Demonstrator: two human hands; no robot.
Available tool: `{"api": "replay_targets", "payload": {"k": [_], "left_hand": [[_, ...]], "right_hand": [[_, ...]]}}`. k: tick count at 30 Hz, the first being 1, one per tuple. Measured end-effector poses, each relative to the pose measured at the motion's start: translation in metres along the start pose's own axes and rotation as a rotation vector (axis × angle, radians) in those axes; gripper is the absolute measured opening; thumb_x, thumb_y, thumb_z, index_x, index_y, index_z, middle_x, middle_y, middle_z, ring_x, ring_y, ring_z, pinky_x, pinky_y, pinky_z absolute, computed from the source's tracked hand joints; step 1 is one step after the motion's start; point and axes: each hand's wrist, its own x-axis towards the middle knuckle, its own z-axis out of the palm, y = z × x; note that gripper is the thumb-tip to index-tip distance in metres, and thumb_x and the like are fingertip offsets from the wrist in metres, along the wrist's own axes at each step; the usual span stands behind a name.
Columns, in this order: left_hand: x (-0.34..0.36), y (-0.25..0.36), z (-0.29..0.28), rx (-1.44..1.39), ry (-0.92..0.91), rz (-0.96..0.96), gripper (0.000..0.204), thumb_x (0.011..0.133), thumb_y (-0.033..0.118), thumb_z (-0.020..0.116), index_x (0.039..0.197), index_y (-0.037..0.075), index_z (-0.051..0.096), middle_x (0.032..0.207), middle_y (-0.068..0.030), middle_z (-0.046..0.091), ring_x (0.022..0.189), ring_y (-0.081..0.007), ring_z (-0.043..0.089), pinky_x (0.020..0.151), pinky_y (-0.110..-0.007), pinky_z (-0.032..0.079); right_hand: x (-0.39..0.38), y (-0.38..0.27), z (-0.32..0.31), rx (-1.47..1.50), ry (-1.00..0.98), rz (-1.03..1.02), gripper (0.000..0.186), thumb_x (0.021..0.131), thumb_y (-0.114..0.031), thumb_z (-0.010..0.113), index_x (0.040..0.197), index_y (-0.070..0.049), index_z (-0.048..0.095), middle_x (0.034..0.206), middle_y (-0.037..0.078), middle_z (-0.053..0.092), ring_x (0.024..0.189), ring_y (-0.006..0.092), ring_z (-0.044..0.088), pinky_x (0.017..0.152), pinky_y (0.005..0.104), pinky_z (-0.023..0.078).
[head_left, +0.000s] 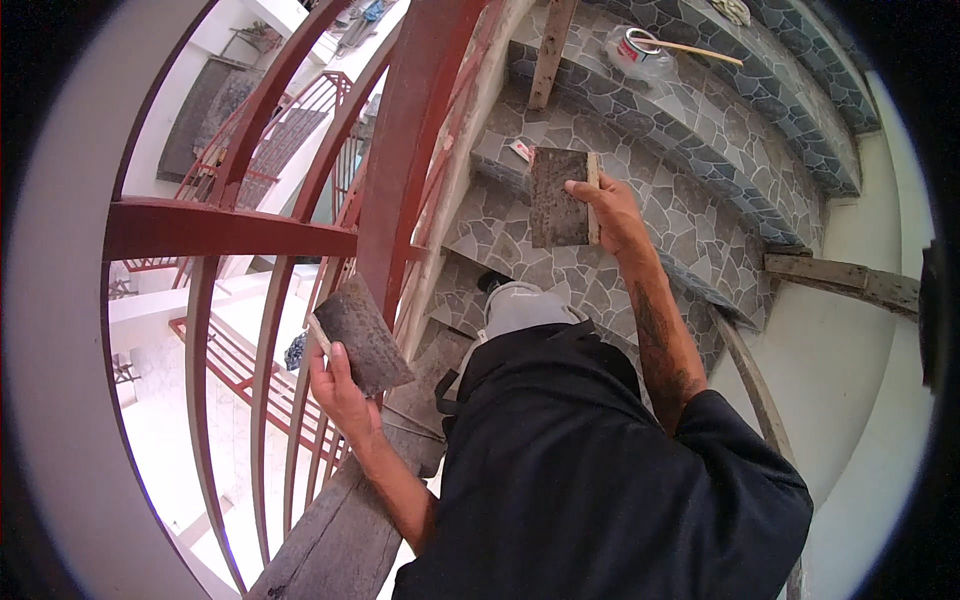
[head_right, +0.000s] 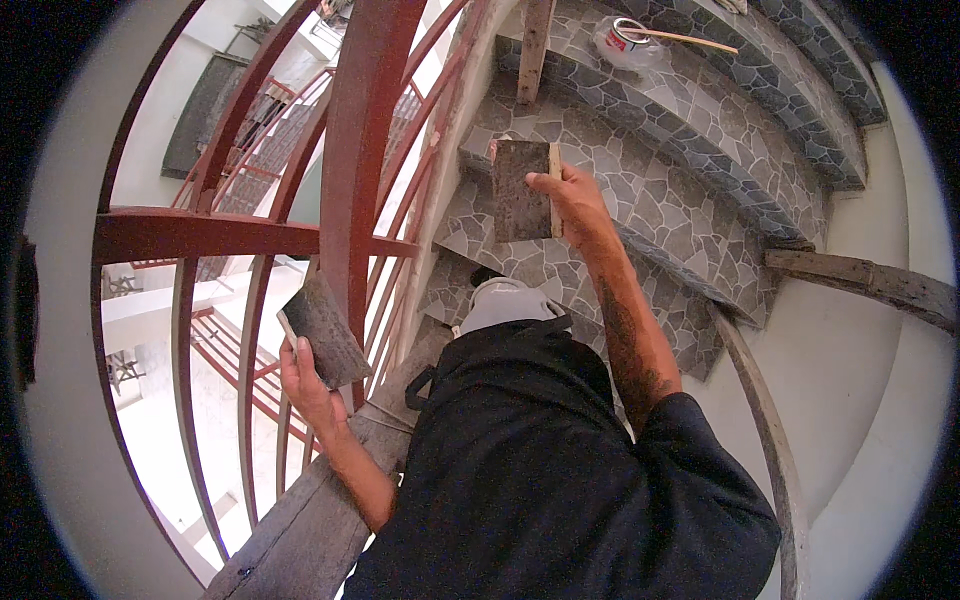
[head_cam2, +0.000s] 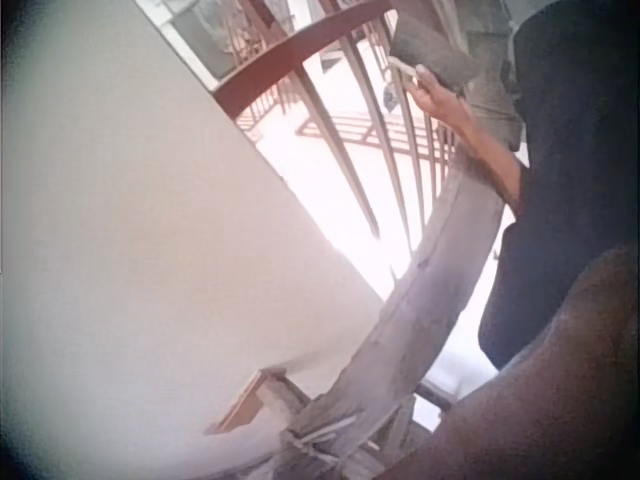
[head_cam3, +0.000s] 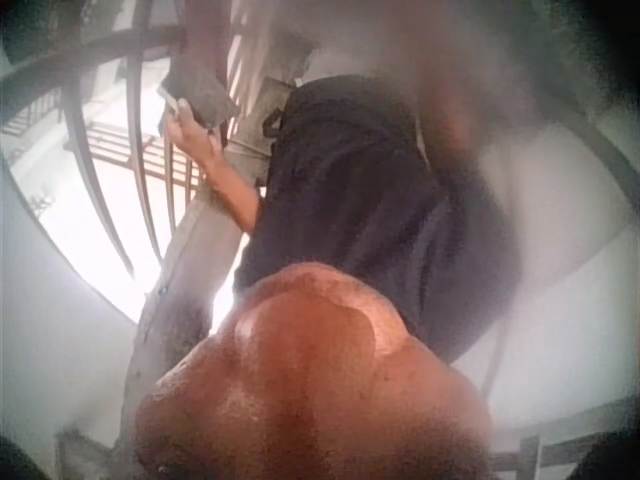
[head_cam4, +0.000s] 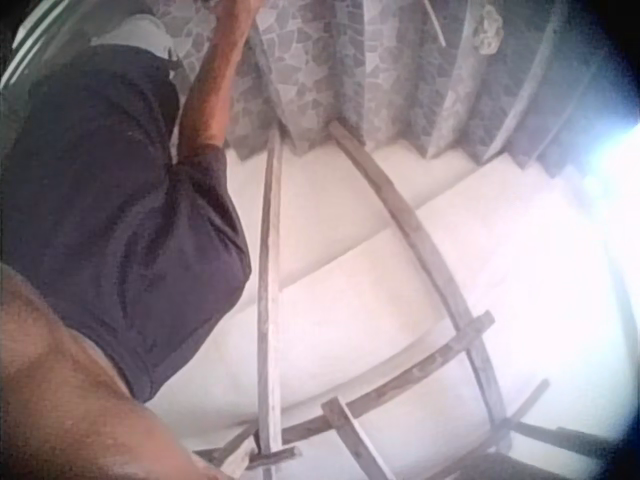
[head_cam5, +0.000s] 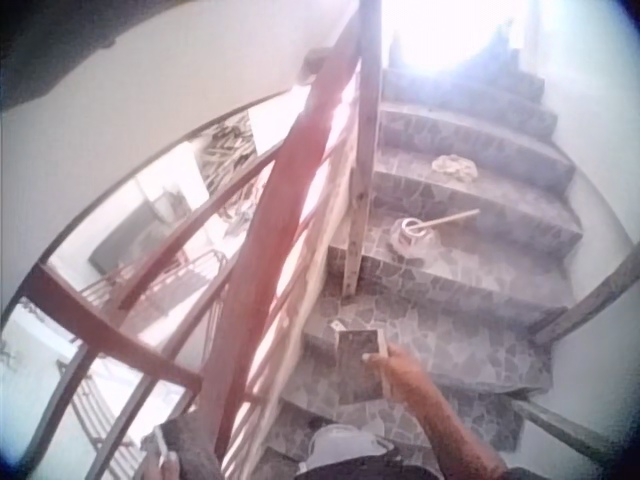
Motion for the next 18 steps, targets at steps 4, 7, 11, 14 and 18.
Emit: {"api": "replay_targets", "payload": {"k": [4, 7, 11, 14, 18], "left_hand": [[0.004, 0.005, 0.009, 0.167, 0.022, 0.119, 0.033, 0.099, 0.028, 0.060, 0.114, 0.000, 0.058, 0.092, -0.0024, 0.060, 0.085, -0.0097, 0.055, 0.074, -0.028, 0.045], [0.015, 0.010, 0.027, 0.305, 0.026, 0.253, 0.033, 0.098, 0.034, 0.061, 0.099, 0.002, 0.061, 0.077, 0.0023, 0.053, 0.073, -0.0062, 0.046, 0.062, -0.024, 0.037], [0.021, 0.038, 0.069, 0.558, 0.037, 0.455, 0.041, 0.095, 0.043, 0.064, 0.085, 0.003, 0.060, 0.066, 0.0045, 0.048, 0.060, -0.0051, 0.040, 0.052, -0.024, 0.032], [0.038, 0.060, 0.109, 0.660, -0.172, 0.680, 0.033, 0.091, 0.035, 0.071, 0.084, 0.004, 0.062, 0.074, -0.0028, 0.059, 0.072, -0.0121, 0.057, 0.061, -0.027, 0.045], [0.064, 0.087, 0.172, 0.856, -0.569, 1.026, 0.024, 0.078, 0.027, 0.081, 0.081, 0.011, 0.063, 0.115, -0.0081, 0.064, 0.116, -0.0342, 0.056, 0.094, -0.047, 0.044]], "right_hand": [[0.013, 0.007, -0.004, 0.020, -0.035, -0.017, 0.032, 0.087, -0.012, 0.067, 0.114, 0.005, 0.061, 0.101, 0.010, 0.066, 0.086, 0.0188, 0.066, 0.077, 0.0338, 0.054], [0.029, 0.005, 0.002, -0.036, -0.092, 0.000, 0.032, 0.089, -0.011, 0.066, 0.116, 0.005, 0.060, 0.104, 0.010, 0.065, 0.090, 0.0189, 0.065, 0.078, 0.0341, 0.054], [0.087, 0.004, 0.005, 0.054, -0.116, -0.046, 0.034, 0.090, -0.011, 0.065, 0.120, 0.004, 0.057, 0.109, 0.010, 0.064, 0.095, 0.0208, 0.065, 0.081, 0.0365, 0.055], [0.146, 0.015, 0.002, 0.212, -0.158, 0.047, 0.030, 0.092, -0.013, 0.062, 0.117, 0.003, 0.056, 0.105, 0.009, 0.063, 0.092, 0.0198, 0.063, 0.081, 0.0360, 0.052], [0.187, 0.011, 0.008, 0.468, -0.187, 0.132, 0.025, 0.093, -0.010, 0.060, 0.114, 0.002, 0.055, 0.103, 0.011, 0.064, 0.090, 0.0228, 0.067, 0.078, 0.0379, 0.057]]}}
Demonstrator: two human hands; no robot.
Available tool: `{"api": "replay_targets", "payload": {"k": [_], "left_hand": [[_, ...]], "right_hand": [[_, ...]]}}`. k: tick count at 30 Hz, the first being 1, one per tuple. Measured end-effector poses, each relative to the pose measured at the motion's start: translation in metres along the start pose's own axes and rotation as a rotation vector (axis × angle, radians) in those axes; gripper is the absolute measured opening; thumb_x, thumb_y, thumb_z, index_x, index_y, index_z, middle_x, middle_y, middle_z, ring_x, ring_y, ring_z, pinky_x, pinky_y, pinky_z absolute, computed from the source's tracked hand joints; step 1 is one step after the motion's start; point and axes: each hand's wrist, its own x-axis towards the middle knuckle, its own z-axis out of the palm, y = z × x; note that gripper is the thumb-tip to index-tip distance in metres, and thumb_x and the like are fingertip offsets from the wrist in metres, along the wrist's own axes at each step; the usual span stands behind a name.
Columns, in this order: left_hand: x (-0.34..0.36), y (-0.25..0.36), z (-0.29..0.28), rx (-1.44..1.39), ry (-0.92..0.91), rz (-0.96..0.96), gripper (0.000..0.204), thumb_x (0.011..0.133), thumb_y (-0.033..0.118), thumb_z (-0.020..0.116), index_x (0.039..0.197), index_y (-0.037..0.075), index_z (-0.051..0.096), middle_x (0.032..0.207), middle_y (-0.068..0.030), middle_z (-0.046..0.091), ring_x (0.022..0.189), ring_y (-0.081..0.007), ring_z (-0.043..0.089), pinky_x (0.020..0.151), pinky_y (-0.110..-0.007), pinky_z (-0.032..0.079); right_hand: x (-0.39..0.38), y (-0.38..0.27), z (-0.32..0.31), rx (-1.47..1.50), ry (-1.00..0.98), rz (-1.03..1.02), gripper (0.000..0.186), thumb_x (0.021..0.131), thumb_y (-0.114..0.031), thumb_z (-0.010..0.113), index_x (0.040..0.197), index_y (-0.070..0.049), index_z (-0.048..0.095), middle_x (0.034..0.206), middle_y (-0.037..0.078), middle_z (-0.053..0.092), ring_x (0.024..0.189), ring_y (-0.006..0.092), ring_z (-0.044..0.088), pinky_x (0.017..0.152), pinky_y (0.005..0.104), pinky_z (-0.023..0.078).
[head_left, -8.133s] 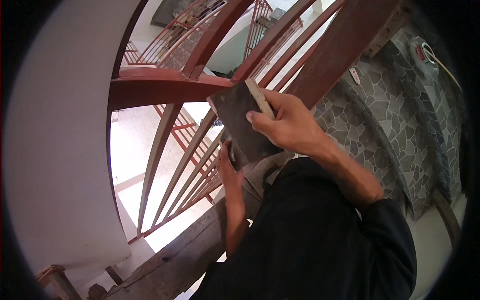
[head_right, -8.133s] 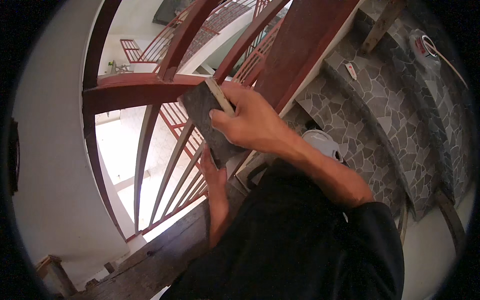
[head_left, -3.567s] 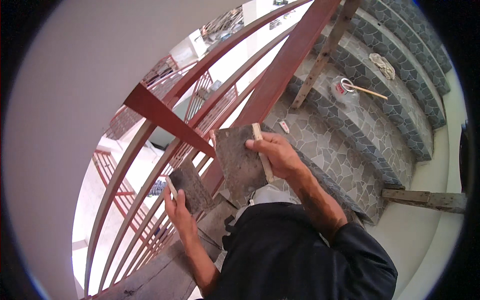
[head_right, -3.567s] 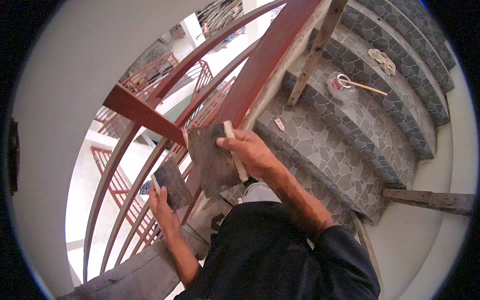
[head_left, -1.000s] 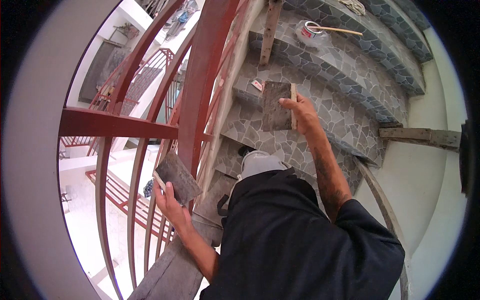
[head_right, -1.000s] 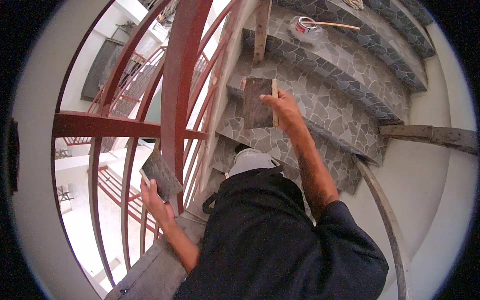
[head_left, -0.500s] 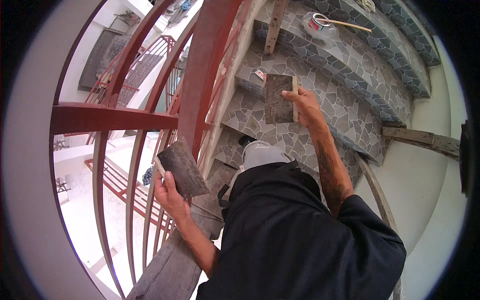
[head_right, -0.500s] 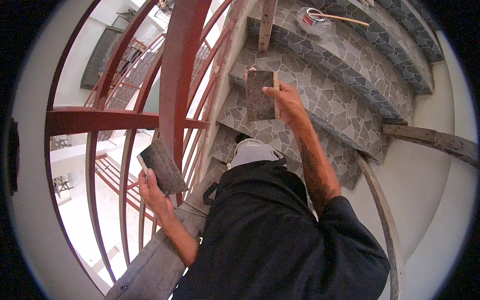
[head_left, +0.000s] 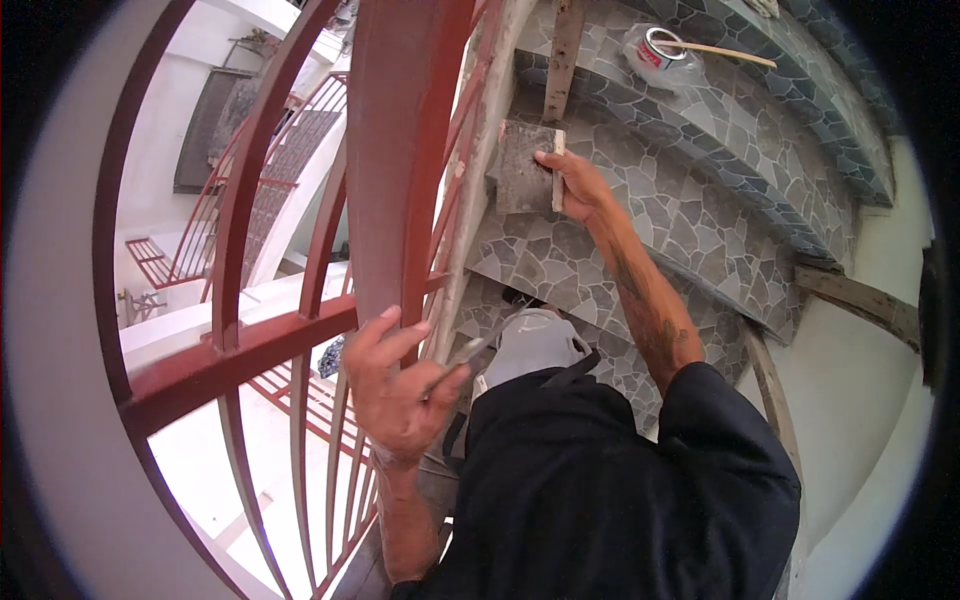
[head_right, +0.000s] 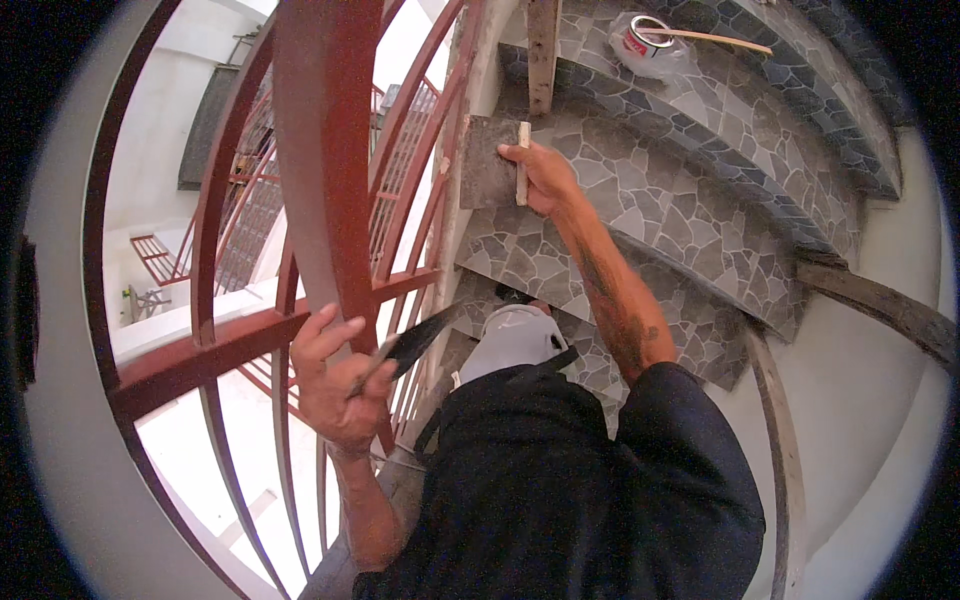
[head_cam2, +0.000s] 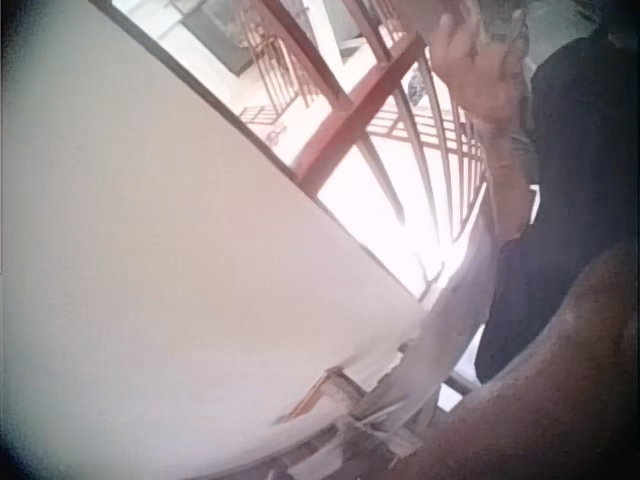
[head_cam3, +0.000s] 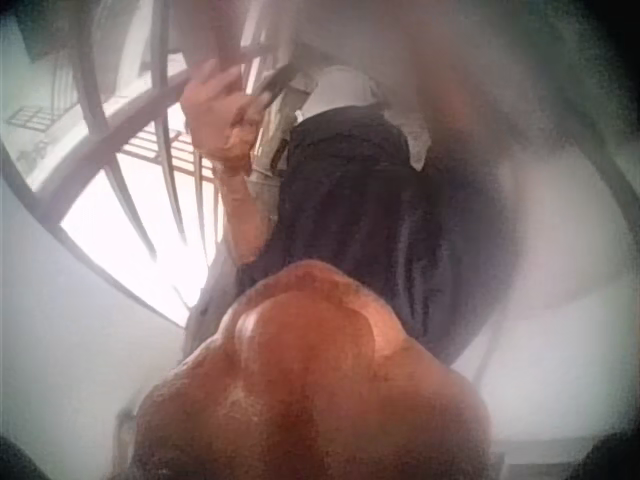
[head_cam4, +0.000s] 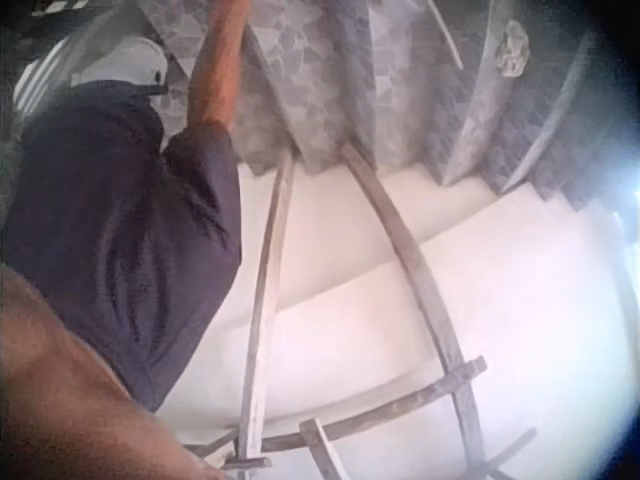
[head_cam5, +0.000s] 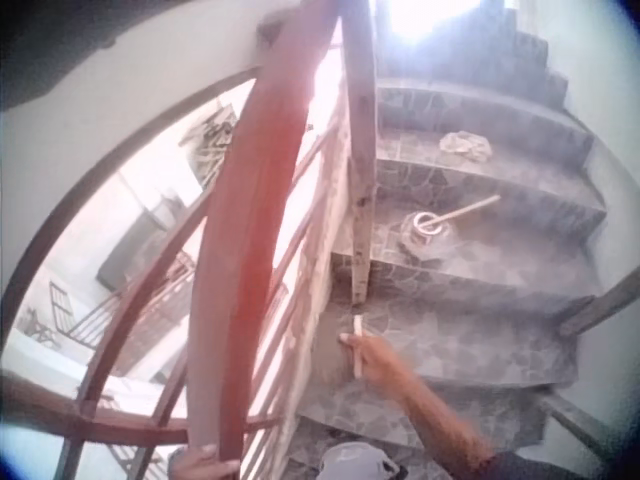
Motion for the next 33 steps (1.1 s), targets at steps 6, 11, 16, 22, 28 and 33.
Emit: {"api": "replay_targets", "payload": {"k": [6, 11, 16, 22, 28, 33], "left_hand": [[0.047, -0.006, 0.019, 0.219, -0.040, 0.062, 0.022, 0.079, 0.026, 0.079, 0.076, 0.012, 0.062, 0.138, -0.0124, 0.051, 0.136, -0.0403, 0.035, 0.109, -0.054, 0.036], [0.058, -0.013, 0.033, 0.336, -0.039, 0.148, 0.027, 0.088, 0.036, 0.068, 0.069, 0.017, 0.062, 0.146, -0.0124, 0.042, 0.144, -0.0398, 0.024, 0.117, -0.055, 0.025], [0.056, -0.014, 0.038, 0.456, -0.073, 0.146, 0.033, 0.089, 0.039, 0.064, 0.064, 0.018, 0.062, 0.145, -0.0142, 0.040, 0.144, -0.0456, 0.017, 0.115, -0.062, 0.022], [0.051, -0.009, 0.041, 0.515, -0.099, 0.047, 0.022, 0.086, 0.044, 0.064, 0.077, 0.024, 0.066, 0.133, -0.0062, 0.049, 0.142, -0.0456, 0.015, 0.115, -0.063, 0.017], [0.023, -0.010, 0.041, 0.513, -0.104, -0.047, 0.018, 0.087, 0.044, 0.065, 0.080, 0.027, 0.067, 0.132, -0.0042, 0.047, 0.142, -0.0466, 0.010, 0.113, -0.065, 0.016], [0.029, -0.007, 0.042, 0.534, -0.096, -0.035, 0.018, 0.087, 0.044, 0.066, 0.081, 0.028, 0.068, 0.132, -0.0029, 0.048, 0.143, -0.0459, 0.010, 0.111, -0.064, 0.019]], "right_hand": [[0.055, -0.001, -0.011, 0.095, -0.015, 0.097, 0.023, 0.092, -0.006, 0.060, 0.113, 0.002, 0.057, 0.107, 0.012, 0.065, 0.092, 0.0230, 0.068, 0.082, 0.0386, 0.058], [0.105, -0.005, -0.004, -0.210, 0.110, -0.048, 0.022, 0.090, -0.006, 0.060, 0.109, 0.005, 0.061, 0.104, 0.017, 0.066, 0.092, 0.0290, 0.067, 0.079, 0.0426, 0.055], [0.192, 0.017, -0.005, -1.574, 0.216, -0.778, 0.032, 0.080, -0.009, 0.058, 0.109, 0.005, 0.061, 0.102, 0.023, 0.060, 0.098, 0.0379, 0.059, 0.086, 0.0498, 0.048], [0.266, 0.021, -0.001, -1.930, 0.320, -0.966, 0.028, 0.083, -0.015, 0.055, 0.104, 0.003, 0.062, 0.104, 0.017, 0.057, 0.101, 0.0316, 0.054, 0.089, 0.0447, 0.043], [0.308, 0.025, -0.008, -2.106, 0.331, -1.139, 0.033, 0.081, -0.018, 0.054, 0.101, 0.005, 0.065, 0.107, 0.018, 0.058, 0.103, 0.0300, 0.051, 0.092, 0.0419, 0.039], [0.326, 0.029, -0.016, -2.189, 0.342, -1.185, 0.037, 0.083, -0.015, 0.052, 0.109, 0.008, 0.063, 0.111, 0.019, 0.057, 0.103, 0.0297, 0.050, 0.091, 0.0423, 0.040]]}}
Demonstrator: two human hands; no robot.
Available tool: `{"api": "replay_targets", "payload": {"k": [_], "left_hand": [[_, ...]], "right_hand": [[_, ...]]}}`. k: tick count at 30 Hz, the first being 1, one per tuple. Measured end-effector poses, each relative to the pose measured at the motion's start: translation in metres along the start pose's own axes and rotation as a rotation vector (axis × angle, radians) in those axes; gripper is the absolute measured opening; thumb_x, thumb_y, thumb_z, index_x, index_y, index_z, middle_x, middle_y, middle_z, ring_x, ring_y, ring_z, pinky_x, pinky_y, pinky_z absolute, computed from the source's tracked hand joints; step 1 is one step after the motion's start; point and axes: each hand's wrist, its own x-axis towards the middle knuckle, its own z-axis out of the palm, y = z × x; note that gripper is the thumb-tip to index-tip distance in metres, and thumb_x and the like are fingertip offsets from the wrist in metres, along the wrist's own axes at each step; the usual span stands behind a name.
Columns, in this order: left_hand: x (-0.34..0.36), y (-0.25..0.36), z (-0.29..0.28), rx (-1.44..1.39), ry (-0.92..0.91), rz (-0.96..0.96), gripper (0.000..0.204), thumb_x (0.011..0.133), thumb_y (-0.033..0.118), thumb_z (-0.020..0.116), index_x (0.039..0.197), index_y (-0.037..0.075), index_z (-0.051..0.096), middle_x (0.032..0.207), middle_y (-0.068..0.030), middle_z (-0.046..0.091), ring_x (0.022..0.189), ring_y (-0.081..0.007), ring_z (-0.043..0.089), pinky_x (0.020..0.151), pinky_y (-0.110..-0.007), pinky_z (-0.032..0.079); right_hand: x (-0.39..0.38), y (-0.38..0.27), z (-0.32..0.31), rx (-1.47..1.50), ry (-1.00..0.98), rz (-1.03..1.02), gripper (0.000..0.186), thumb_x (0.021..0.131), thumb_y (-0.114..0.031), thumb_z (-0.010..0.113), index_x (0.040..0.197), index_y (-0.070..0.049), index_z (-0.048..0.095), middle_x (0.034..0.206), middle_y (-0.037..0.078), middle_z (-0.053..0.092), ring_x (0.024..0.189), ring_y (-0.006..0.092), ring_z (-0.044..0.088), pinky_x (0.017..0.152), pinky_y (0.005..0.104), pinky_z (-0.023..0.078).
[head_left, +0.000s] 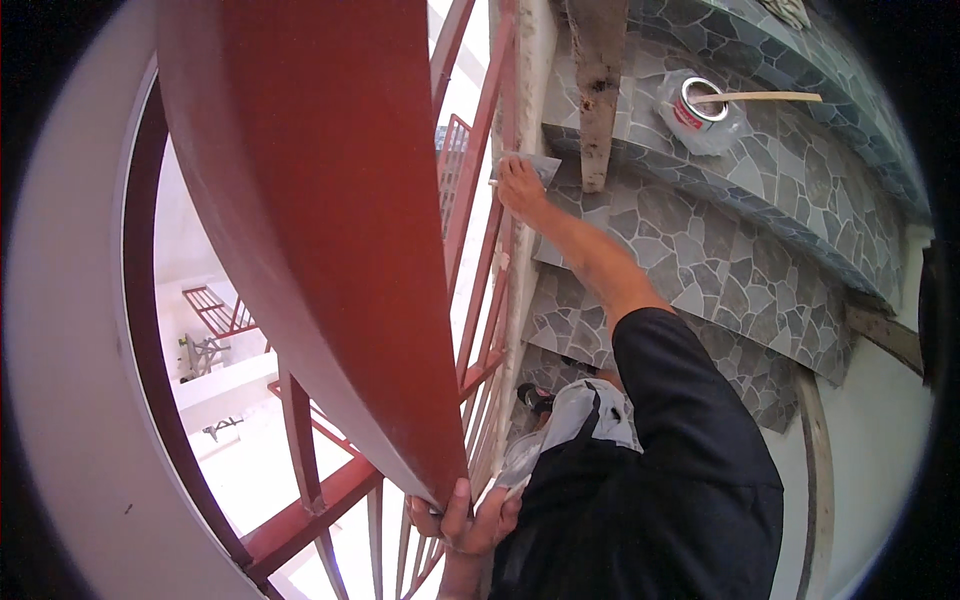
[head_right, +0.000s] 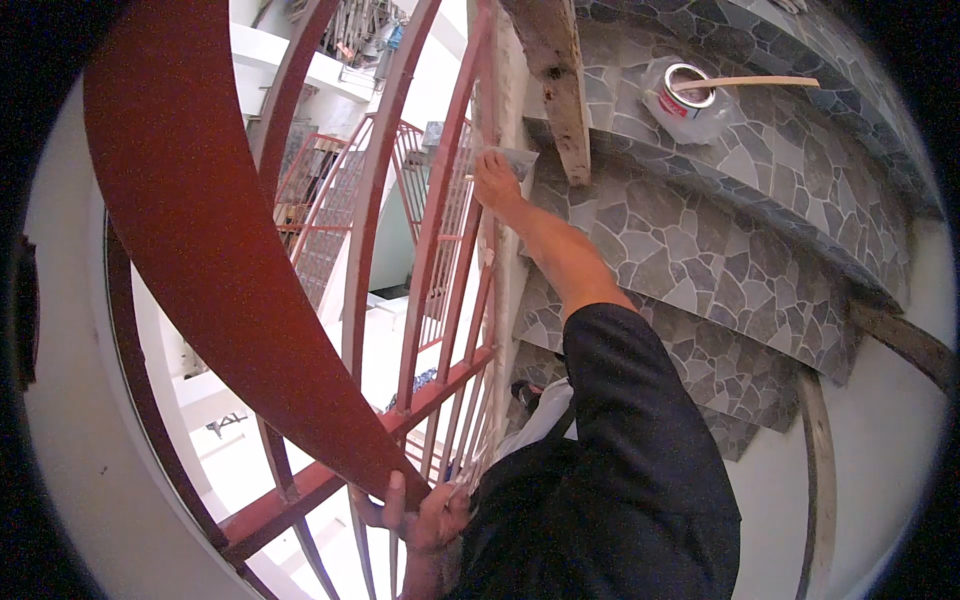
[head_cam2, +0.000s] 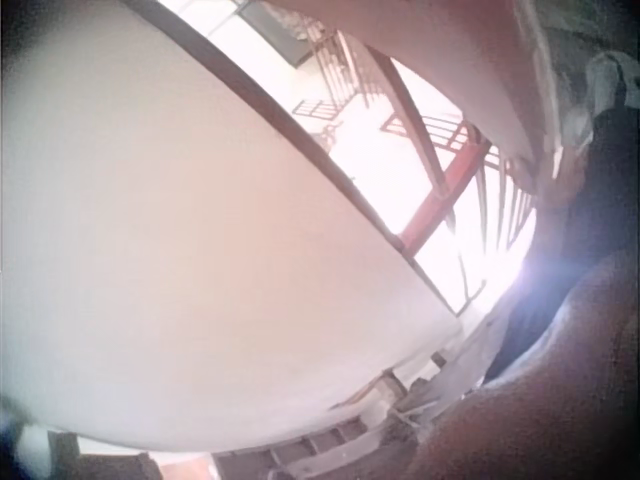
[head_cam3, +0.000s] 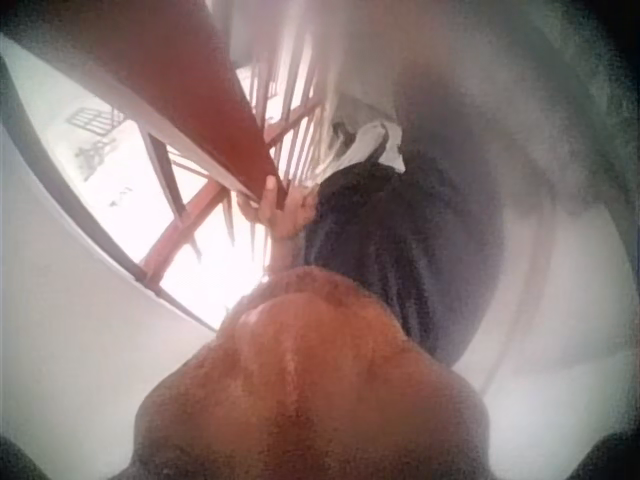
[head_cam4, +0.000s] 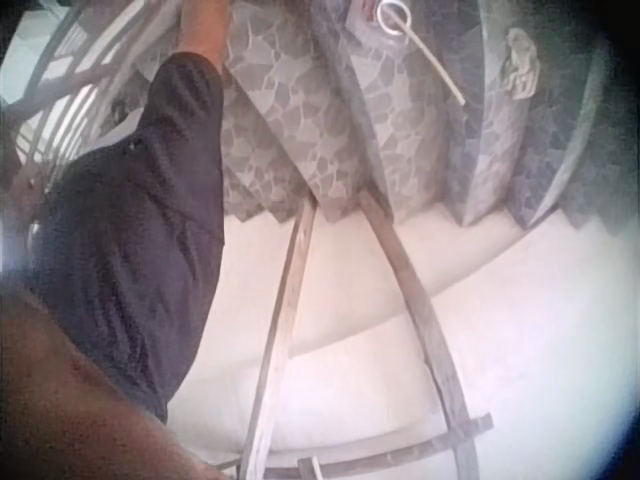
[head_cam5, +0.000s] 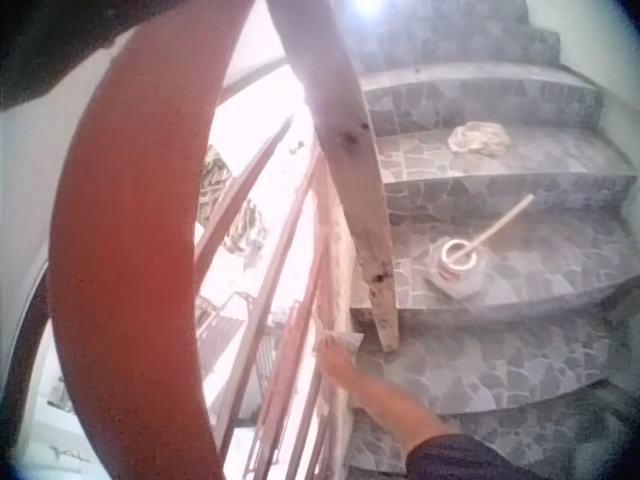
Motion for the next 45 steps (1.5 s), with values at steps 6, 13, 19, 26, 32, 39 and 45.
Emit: {"api": "replay_targets", "payload": {"k": [6, 13, 19, 26, 32, 39, 45], "left_hand": [[-0.019, -0.001, 0.001, -0.008, -0.031, 0.000, 0.019, 0.087, 0.043, 0.066, 0.081, 0.025, 0.069, 0.132, -0.0030, 0.048, 0.139, -0.0452, 0.018, 0.108, -0.064, 0.023], [-0.008, 0.004, -0.006, -0.030, -0.069, -0.063, 0.016, 0.087, 0.043, 0.066, 0.082, 0.027, 0.068, 0.129, -0.0020, 0.046, 0.139, -0.0447, 0.016, 0.109, -0.065, 0.021], [-0.004, 0.003, -0.008, -0.076, -0.055, 0.027, 0.010, 0.084, 0.017, 0.073, 0.079, 0.011, 0.067, 0.136, -0.0177, 0.041, 0.097, -0.0293, 0.055, 0.074, -0.038, 0.049], [-0.009, 0.002, -0.006, -0.002, -0.064, 0.003, 0.013, 0.084, 0.040, 0.071, 0.088, 0.028, 0.068, 0.129, -0.0021, 0.044, 0.141, -0.0433, 0.014, 0.108, -0.064, 0.022], [-0.014, 0.004, -0.010, -0.035, -0.091, -0.036, 0.013, 0.084, 0.038, 0.071, 0.088, 0.026, 0.068, 0.131, -0.0033, 0.044, 0.141, -0.0438, 0.015, 0.109, -0.064, 0.020], [0.005, 0.004, -0.006, -0.023, -0.028, 0.018, 0.010, 0.085, 0.031, 0.072, 0.084, 0.022, 0.069, 0.130, -0.0083, 0.046, 0.133, -0.0412, 0.026, 0.104, -0.057, 0.030], [0.008, 0.005, -0.005, -0.015, 0.002, 0.010, 0.013, 0.085, 0.038, 0.070, 0.086, 0.025, 0.069, 0.125, -0.0019, 0.049, 0.139, -0.0432, 0.019, 0.107, -0.062, 0.023]], "right_hand": [[0.005, 0.000, 0.015, 0.028, -0.290, 0.059, 0.038, 0.085, -0.016, 0.047, 0.110, 0.007, 0.063, 0.120, 0.020, 0.052, 0.111, 0.0306, 0.046, 0.096, 0.0418, 0.036], [0.000, 0.008, 0.030, 0.004, -0.282, 0.034, 0.039, 0.087, -0.019, 0.047, 0.111, 0.004, 0.067, 0.121, 0.019, 0.056, 0.120, 0.0319, 0.046, 0.100, 0.0419, 0.033], [0.007, 0.010, 0.028, -0.101, -0.368, 0.012, 0.035, 0.085, -0.021, 0.051, 0.104, 0.000, 0.072, 0.117, 0.017, 0.057, 0.113, 0.0330, 0.048, 0.096, 0.0485, 0.034], [0.017, 0.004, 0.015, -0.078, -0.448, -0.006, 0.025, 0.084, -0.020, 0.055, 0.091, -0.010, 0.077, 0.110, 0.014, 0.059, 0.110, 0.0343, 0.049, 0.089, 0.0517, 0.037], [0.016, -0.012, 0.014, -0.046, -0.449, -0.011, 0.024, 0.083, -0.021, 0.056, 0.087, -0.011, 0.077, 0.107, 0.013, 0.060, 0.106, 0.0320, 0.051, 0.088, 0.0516, 0.038], [0.023, 0.012, 0.010, 0.054, -0.442, -0.025, 0.021, 0.081, -0.022, 0.058, 0.082, -0.012, 0.076, 0.101, 0.011, 0.062, 0.103, 0.0298, 0.054, 0.083, 0.0511, 0.040], [0.019, 0.027, -0.029, 0.124, -0.400, -0.093, 0.021, 0.081, -0.023, 0.059, 0.086, -0.010, 0.075, 0.098, 0.011, 0.061, 0.101, 0.0294, 0.053, 0.082, 0.0474, 0.040]]}}
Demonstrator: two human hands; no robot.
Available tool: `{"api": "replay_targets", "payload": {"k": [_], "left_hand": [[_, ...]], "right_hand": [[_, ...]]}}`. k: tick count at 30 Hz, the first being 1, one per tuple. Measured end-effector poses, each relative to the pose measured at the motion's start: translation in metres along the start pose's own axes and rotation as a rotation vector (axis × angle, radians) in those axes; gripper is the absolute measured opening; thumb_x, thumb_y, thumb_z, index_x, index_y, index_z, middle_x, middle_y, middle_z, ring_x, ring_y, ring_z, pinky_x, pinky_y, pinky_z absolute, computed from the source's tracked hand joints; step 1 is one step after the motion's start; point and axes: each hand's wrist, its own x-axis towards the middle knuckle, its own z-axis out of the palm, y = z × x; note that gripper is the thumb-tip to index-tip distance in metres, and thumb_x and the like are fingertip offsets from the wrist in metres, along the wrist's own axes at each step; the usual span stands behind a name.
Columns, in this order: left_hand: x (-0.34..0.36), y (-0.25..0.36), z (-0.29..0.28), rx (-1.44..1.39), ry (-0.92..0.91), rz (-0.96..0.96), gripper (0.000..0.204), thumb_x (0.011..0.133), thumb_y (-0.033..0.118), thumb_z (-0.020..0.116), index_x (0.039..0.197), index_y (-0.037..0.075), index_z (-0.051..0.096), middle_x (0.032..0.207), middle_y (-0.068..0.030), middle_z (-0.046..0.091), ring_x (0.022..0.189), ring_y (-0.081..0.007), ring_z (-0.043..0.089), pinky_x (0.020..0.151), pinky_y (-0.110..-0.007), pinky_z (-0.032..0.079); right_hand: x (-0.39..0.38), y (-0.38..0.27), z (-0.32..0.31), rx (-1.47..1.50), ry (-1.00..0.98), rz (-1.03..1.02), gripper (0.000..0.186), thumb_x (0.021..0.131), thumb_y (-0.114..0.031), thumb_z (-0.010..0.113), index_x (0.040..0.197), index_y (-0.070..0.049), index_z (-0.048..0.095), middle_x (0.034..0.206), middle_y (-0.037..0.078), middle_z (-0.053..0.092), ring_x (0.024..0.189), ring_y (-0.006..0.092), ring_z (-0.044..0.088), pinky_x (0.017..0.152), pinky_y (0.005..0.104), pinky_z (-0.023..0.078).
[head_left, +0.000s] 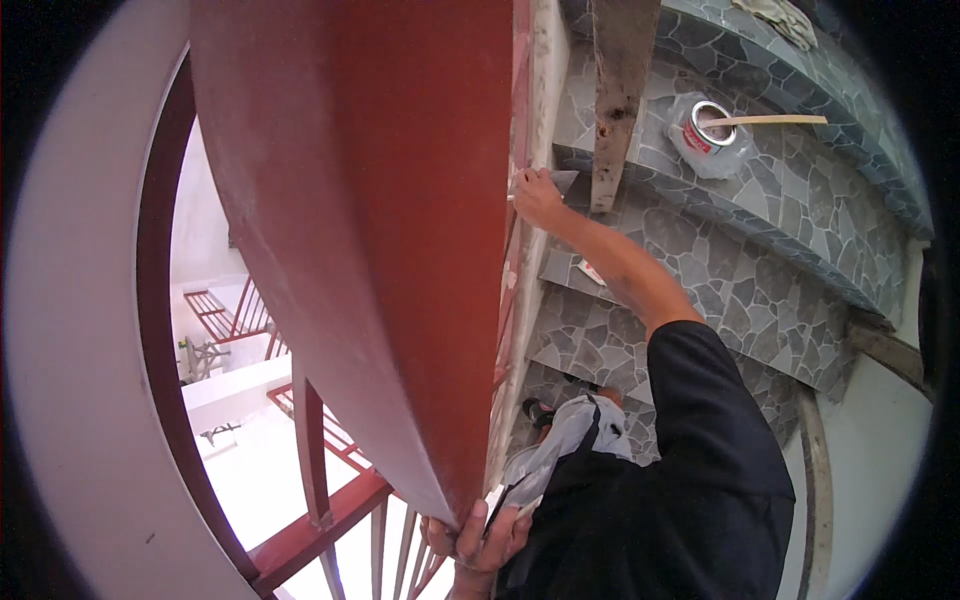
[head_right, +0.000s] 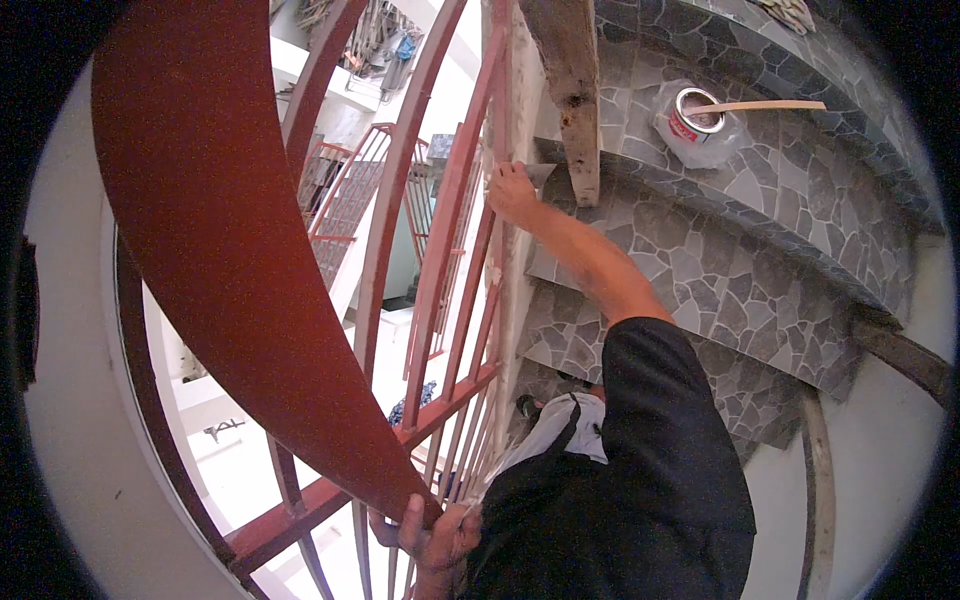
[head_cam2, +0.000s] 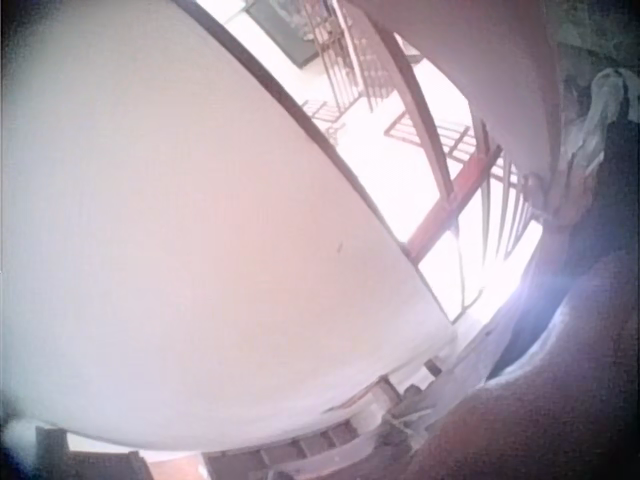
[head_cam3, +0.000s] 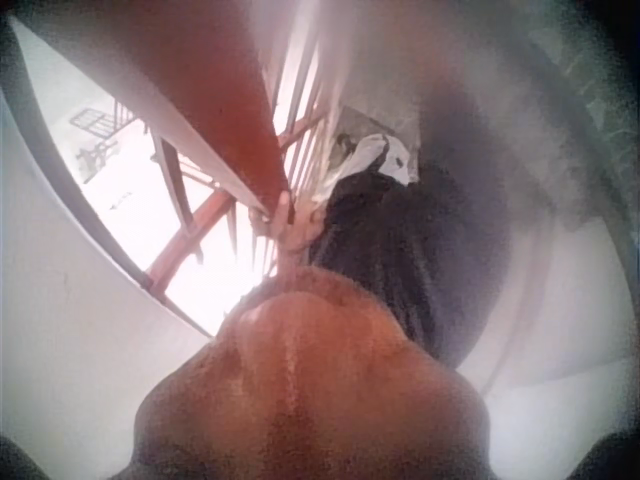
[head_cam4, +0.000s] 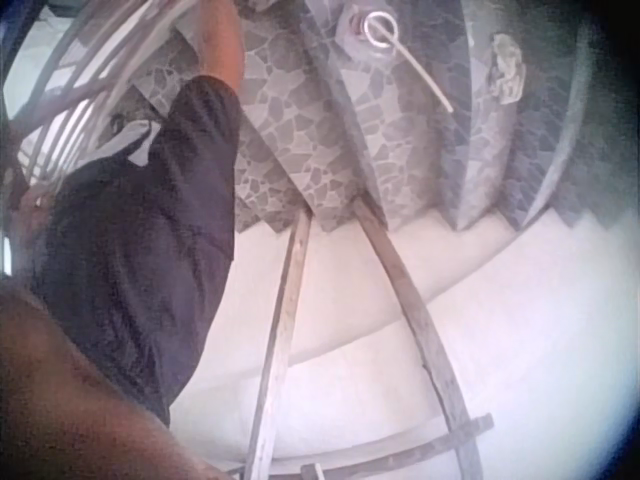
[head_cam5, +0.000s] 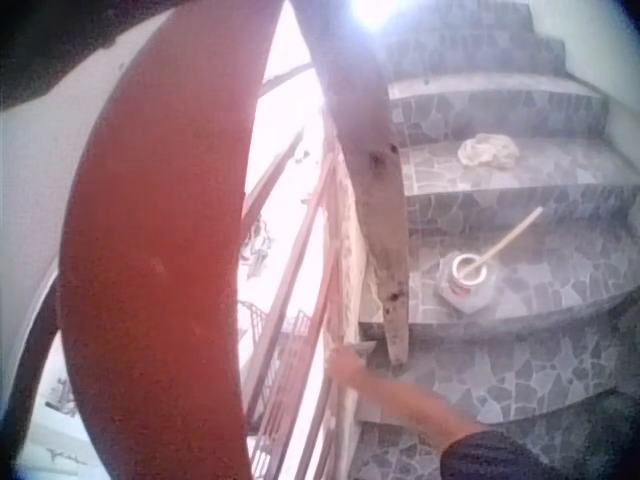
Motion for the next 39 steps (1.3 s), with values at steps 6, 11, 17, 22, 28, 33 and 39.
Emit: {"api": "replay_targets", "payload": {"k": [6, 11, 17, 22, 28, 33, 39], "left_hand": [[-0.004, -0.001, 0.000, -0.039, 0.001, -0.014, 0.014, 0.084, 0.039, 0.069, 0.083, 0.025, 0.068, 0.124, -0.0013, 0.049, 0.132, -0.0433, 0.025, 0.103, -0.061, 0.027], [-0.014, -0.002, -0.002, -0.039, -0.017, -0.019, 0.014, 0.084, 0.040, 0.069, 0.085, 0.026, 0.069, 0.125, -0.0018, 0.047, 0.130, -0.0433, 0.025, 0.103, -0.060, 0.027], [-0.014, -0.004, -0.002, 0.070, -0.049, 0.010, 0.013, 0.082, 0.040, 0.070, 0.085, 0.028, 0.070, 0.127, -0.0016, 0.047, 0.132, -0.0419, 0.024, 0.104, -0.060, 0.027], [-0.009, -0.002, -0.004, -0.043, -0.073, -0.051, 0.012, 0.080, 0.039, 0.072, 0.085, 0.027, 0.070, 0.127, -0.0004, 0.047, 0.135, -0.0417, 0.018, 0.104, -0.059, 0.026], [-0.013, -0.003, -0.001, -0.052, -0.064, -0.030, 0.012, 0.081, 0.039, 0.072, 0.084, 0.027, 0.070, 0.127, 0.0002, 0.047, 0.136, -0.0414, 0.018, 0.104, -0.058, 0.027], [-0.035, -0.005, 0.003, -0.065, -0.077, -0.070, 0.013, 0.080, 0.040, 0.072, 0.083, 0.027, 0.071, 0.126, -0.0013, 0.048, 0.133, -0.0420, 0.022, 0.104, -0.058, 0.030], [-0.040, -0.008, 0.007, -0.036, -0.077, -0.052, 0.015, 0.080, 0.042, 0.072, 0.081, 0.027, 0.071, 0.123, -0.0032, 0.048, 0.129, -0.0422, 0.027, 0.103, -0.057, 0.033]], "right_hand": [[-0.018, 0.005, 0.021, -0.147, 0.268, -0.040, 0.027, 0.081, -0.019, 0.058, 0.092, 0.001, 0.072, 0.097, 0.016, 0.060, 0.102, 0.0311, 0.051, 0.088, 0.0494, 0.038], [-0.003, -0.009, 0.033, -0.113, 0.098, 0.069, 0.037, 0.084, -0.017, 0.057, 0.110, 0.007, 0.068, 0.119, 0.019, 0.057, 0.114, 0.0356, 0.048, 0.095, 0.0516, 0.034], [-0.003, -0.017, 0.016, -0.442, -0.222, -0.089, 0.035, 0.087, -0.025, 0.053, 0.106, -0.004, 0.073, 0.115, 0.016, 0.059, 0.115, 0.0358, 0.046, 0.090, 0.0522, 0.036], [0.000, -0.022, 0.002, -0.424, -0.241, -0.045, 0.034, 0.088, -0.024, 0.052, 0.109, -0.008, 0.074, 0.116, 0.015, 0.059, 0.115, 0.0366, 0.046, 0.090, 0.0545, 0.035], [-0.001, -0.008, 0.029, -0.298, -0.136, 0.056, 0.036, 0.088, -0.025, 0.051, 0.107, -0.005, 0.074, 0.118, 0.017, 0.057, 0.118, 0.0365, 0.044, 0.094, 0.0553, 0.032], [-0.002, -0.023, 0.029, -0.266, -0.124, 0.040, 0.037, 0.088, -0.027, 0.051, 0.109, -0.005, 0.073, 0.121, 0.018, 0.056, 0.117, 0.0355, 0.043, 0.094, 0.0556, 0.031], [0.009, -0.017, 0.011, -0.173, -0.170, 0.160, 0.040, 0.089, -0.019, 0.051, 0.119, 0.003, 0.065, 0.120, 0.019, 0.056, 0.114, 0.0386, 0.045, 0.093, 0.0569, 0.032]]}}
